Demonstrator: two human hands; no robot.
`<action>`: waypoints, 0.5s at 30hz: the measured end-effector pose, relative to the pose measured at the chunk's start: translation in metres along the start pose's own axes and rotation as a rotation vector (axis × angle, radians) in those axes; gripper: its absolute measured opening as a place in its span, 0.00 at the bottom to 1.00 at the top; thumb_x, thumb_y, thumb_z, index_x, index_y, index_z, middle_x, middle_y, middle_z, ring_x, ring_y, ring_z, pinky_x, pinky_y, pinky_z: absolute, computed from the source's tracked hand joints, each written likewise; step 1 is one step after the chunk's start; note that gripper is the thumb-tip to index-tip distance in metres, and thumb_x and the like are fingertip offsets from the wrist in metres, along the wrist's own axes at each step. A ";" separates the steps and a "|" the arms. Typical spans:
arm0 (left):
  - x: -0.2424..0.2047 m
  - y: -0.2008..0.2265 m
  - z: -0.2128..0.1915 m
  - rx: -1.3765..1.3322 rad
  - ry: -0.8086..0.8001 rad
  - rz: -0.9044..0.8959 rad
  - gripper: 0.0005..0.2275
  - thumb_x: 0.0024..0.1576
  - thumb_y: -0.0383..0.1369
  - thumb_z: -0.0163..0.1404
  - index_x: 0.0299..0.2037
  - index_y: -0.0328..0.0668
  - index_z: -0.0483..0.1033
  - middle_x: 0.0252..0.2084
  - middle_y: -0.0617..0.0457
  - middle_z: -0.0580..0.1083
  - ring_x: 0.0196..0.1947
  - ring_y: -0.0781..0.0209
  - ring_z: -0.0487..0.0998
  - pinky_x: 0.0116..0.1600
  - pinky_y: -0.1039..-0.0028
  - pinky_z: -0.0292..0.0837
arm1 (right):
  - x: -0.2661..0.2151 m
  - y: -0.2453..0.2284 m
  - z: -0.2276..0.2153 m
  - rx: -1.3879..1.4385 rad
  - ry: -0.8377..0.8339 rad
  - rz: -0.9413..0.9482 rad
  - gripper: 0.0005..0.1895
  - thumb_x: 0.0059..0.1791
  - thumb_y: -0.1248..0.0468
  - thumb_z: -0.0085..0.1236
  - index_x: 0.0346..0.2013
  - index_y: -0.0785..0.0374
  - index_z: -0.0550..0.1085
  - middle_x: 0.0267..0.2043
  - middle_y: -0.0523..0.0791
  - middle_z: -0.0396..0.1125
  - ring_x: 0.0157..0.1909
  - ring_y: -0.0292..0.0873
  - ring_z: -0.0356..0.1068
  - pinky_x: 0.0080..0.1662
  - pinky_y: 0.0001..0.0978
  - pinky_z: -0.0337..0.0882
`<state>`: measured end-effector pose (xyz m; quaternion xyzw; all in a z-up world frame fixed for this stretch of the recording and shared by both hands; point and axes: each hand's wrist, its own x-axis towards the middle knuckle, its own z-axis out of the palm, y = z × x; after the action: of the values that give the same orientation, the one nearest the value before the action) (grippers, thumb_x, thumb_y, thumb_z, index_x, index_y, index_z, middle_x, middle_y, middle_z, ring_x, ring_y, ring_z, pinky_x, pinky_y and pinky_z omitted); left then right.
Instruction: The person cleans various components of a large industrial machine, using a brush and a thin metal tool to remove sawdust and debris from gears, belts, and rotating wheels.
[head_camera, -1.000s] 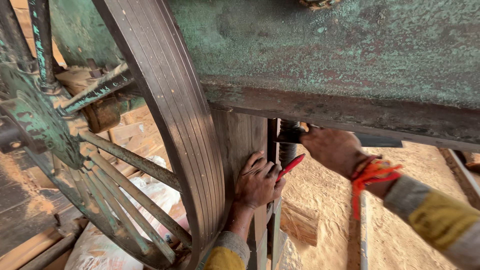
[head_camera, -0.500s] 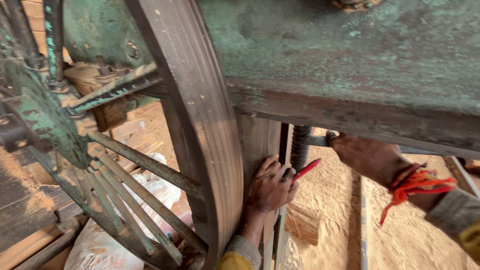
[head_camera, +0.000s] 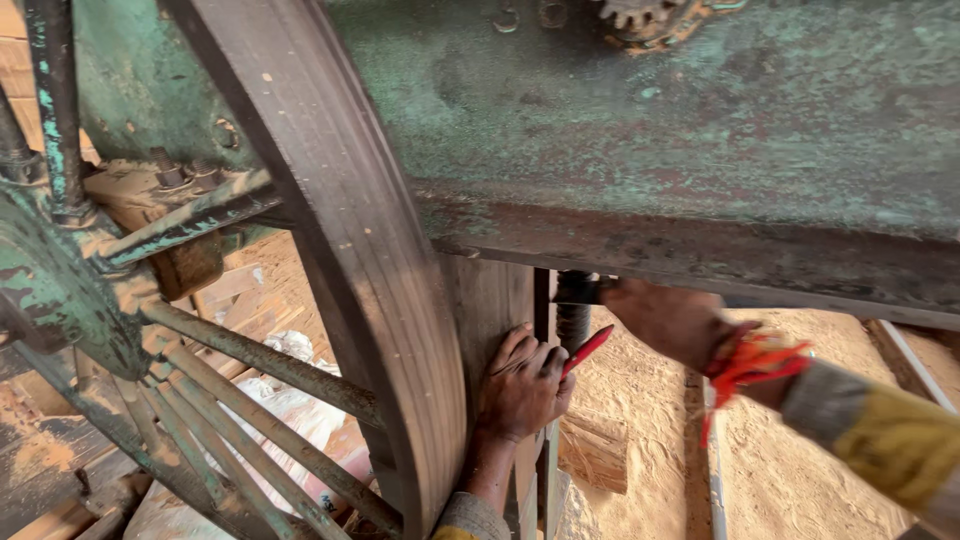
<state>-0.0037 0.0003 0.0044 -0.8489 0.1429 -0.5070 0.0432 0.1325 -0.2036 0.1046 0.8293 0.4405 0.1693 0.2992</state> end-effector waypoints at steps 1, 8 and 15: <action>0.000 0.000 -0.001 -0.032 -0.036 -0.015 0.12 0.60 0.40 0.50 0.40 0.41 0.82 0.34 0.51 0.78 0.47 0.55 0.79 0.74 0.61 0.56 | -0.006 0.005 0.004 -0.042 0.013 -0.041 0.36 0.51 0.67 0.45 0.73 0.60 0.47 0.78 0.51 0.42 0.75 0.49 0.49 0.67 0.42 0.59; -0.006 -0.004 0.007 0.007 0.026 0.017 0.14 0.62 0.42 0.50 0.43 0.41 0.82 0.39 0.50 0.80 0.47 0.59 0.79 0.76 0.64 0.55 | -0.001 -0.011 -0.025 -0.005 -0.204 0.034 0.40 0.50 0.68 0.49 0.74 0.55 0.45 0.79 0.48 0.37 0.78 0.49 0.43 0.68 0.40 0.54; -0.009 -0.006 0.009 -0.032 -0.067 0.000 0.16 0.64 0.41 0.45 0.44 0.39 0.83 0.33 0.53 0.79 0.44 0.57 0.80 0.76 0.63 0.53 | -0.014 -0.011 -0.050 -0.147 -0.236 -0.007 0.24 0.54 0.66 0.46 0.65 0.63 0.56 0.60 0.48 0.57 0.61 0.45 0.61 0.59 0.37 0.70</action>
<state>0.0016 0.0079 -0.0065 -0.8660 0.1494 -0.4760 0.0340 0.0907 -0.1932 0.1360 0.8177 0.3915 0.1013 0.4097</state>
